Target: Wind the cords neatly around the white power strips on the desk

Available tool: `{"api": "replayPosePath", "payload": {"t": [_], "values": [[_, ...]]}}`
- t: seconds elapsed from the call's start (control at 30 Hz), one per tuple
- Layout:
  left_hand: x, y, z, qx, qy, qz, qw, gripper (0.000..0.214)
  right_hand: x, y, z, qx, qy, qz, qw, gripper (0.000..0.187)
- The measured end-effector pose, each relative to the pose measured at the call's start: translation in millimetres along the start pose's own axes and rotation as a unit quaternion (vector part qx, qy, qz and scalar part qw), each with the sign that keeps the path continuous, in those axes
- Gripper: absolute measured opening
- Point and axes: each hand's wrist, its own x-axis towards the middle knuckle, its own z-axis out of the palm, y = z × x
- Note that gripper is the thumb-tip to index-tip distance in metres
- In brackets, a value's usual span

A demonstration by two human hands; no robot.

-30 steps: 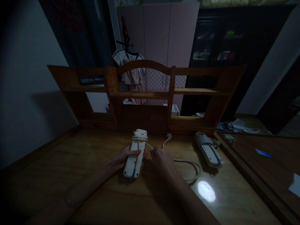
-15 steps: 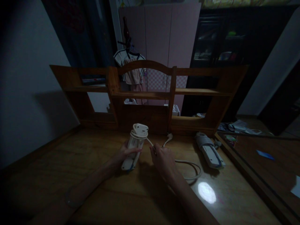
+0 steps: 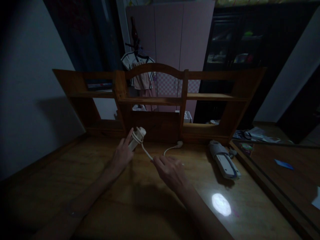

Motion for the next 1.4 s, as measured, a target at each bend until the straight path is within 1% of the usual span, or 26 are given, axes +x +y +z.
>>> {"api": "replayPosePath", "payload": {"t": [0.1, 0.2, 0.3, 0.4, 0.47, 0.53, 0.63, 0.67, 0.73, 0.8, 0.83, 0.9, 0.97, 1.07, 1.17, 1.27, 1.4], "values": [[-8.1, 9.5, 0.0, 0.062, -0.020, 0.052, 0.997, 0.092, -2.8, -1.0, -3.3, -0.001, 0.022, -0.033, 0.999, 0.028], [-15.4, 23.0, -0.3, 0.090, -0.036, 0.111, 0.989, 0.094, -5.1, 1.1, -3.7, 0.007, 0.063, -0.034, 0.997, 0.025], [-19.0, 31.3, -1.1, 0.098, -0.060, 0.171, 0.978, 0.097, -4.9, 6.1, -6.5, 0.038, 0.095, -0.007, 0.995, 0.023], [-19.2, 33.3, -2.0, 0.084, -0.084, 0.222, 0.968, 0.097, -1.9, 14.0, -14.3, 0.102, 0.122, 0.055, 0.986, 0.022], [-19.0, 33.8, -2.8, 0.073, -0.090, 0.251, 0.961, 0.091, 0.2, 20.3, -20.2, 0.165, 0.127, 0.093, 0.974, 0.022], [-19.8, 35.6, -4.2, 0.062, -0.093, 0.290, 0.950, 0.081, 1.4, 26.1, -24.5, 0.222, 0.122, 0.122, 0.960, 0.024], [-23.1, 40.4, -7.2, 0.032, -0.103, 0.365, 0.925, 0.064, 2.1, 30.8, -26.9, 0.295, 0.112, 0.157, 0.936, 0.026], [-24.5, 41.7, -8.3, 0.017, -0.104, 0.386, 0.916, 0.061, 2.5, 31.0, -27.2, 0.334, 0.106, 0.170, 0.921, 0.025], [-27.1, 42.1, -10.2, -0.018, -0.103, 0.420, 0.902, 0.060, 3.7, 30.1, -27.1, 0.430, 0.088, 0.192, 0.878, 0.024], [-29.2, 39.0, -11.4, -0.051, -0.092, 0.437, 0.893, 0.060, 5.4, 28.7, -26.2, 0.506, 0.065, 0.208, 0.834, 0.025], [-30.1, 36.5, -11.6, -0.068, -0.085, 0.440, 0.892, 0.059, 6.2, 28.3, -25.2, 0.528, 0.053, 0.215, 0.820, 0.024], [-31.4, 31.0, -11.2, -0.094, -0.068, 0.442, 0.889, 0.055, 7.2, 28.8, -21.9, 0.550, 0.033, 0.229, 0.803, 0.022], [-32.4, 27.1, -10.0, -0.096, -0.045, 0.451, 0.886, 0.048, 7.2, 31.0, -17.4, 0.573, 0.017, 0.239, 0.784, 0.020], [-33.1, 26.9, -8.5, -0.078, 0.015, 0.478, 0.875, 0.042, 5.9, 35.8, -10.3, 0.610, -0.010, 0.241, 0.755, 0.016], [-33.2, 30.8, -9.4, -0.075, 0.053, 0.499, 0.862, 0.047, 4.8, 39.0, -4.5, 0.622, -0.028, 0.245, 0.743, 0.015], [-34.2, 33.6, -11.4, -0.076, 0.055, 0.504, 0.859, 0.054, 5.2, 38.2, -0.1, 0.630, -0.036, 0.241, 0.738, 0.014], [-37.6, 32.9, -10.9, -0.097, 0.035, 0.485, 0.868, 0.057, 5.9, 33.4, 3.3, 0.649, -0.054, 0.238, 0.721, 0.015]]}}
